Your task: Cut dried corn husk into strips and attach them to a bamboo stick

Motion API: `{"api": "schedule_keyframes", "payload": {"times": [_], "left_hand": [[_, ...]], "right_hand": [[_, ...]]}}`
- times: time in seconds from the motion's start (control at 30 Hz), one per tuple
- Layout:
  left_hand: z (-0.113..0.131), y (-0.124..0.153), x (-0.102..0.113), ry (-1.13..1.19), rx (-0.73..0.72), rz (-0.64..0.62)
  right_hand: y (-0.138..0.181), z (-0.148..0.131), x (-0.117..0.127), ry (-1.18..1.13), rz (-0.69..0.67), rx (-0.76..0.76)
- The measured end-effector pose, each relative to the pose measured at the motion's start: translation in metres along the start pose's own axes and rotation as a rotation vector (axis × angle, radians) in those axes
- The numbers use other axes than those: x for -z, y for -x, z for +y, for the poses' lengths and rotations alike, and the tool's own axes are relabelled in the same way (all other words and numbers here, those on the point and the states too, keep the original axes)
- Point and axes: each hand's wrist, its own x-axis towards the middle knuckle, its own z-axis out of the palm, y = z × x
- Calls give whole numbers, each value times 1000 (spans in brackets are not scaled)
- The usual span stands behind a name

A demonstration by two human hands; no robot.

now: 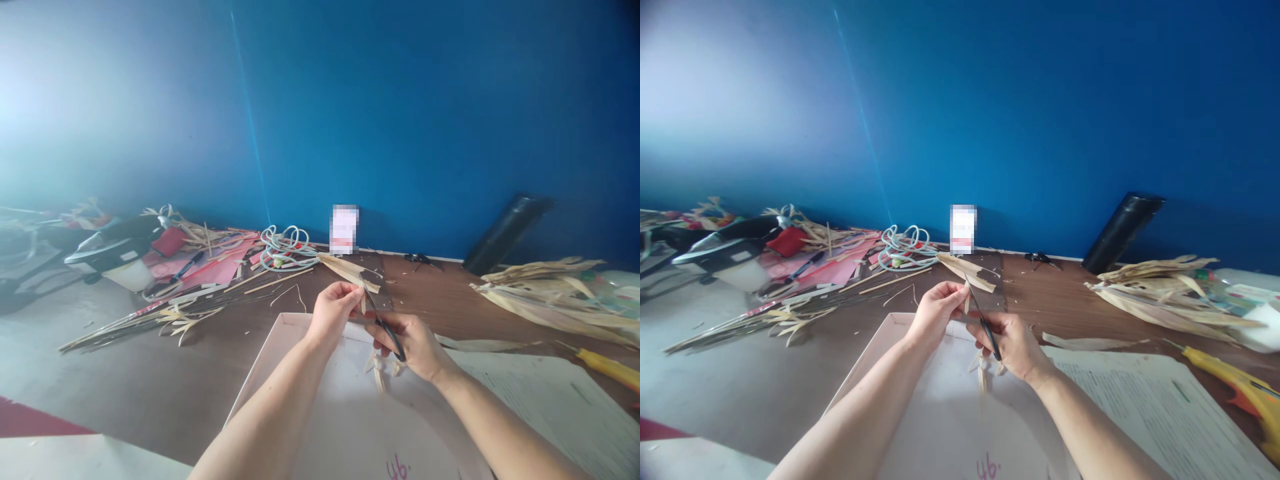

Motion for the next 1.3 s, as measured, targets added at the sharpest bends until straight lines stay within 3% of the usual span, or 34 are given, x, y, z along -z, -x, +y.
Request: {"api": "schedule_keyframes", "payload": {"times": [1.1, 1.3], "left_hand": [[1, -1, 0, 24, 14, -1], [2, -1, 1, 82, 43, -28]], "right_hand": [[-2, 3, -3, 12, 84, 13], [-4, 4, 5, -5, 208, 8]]}}
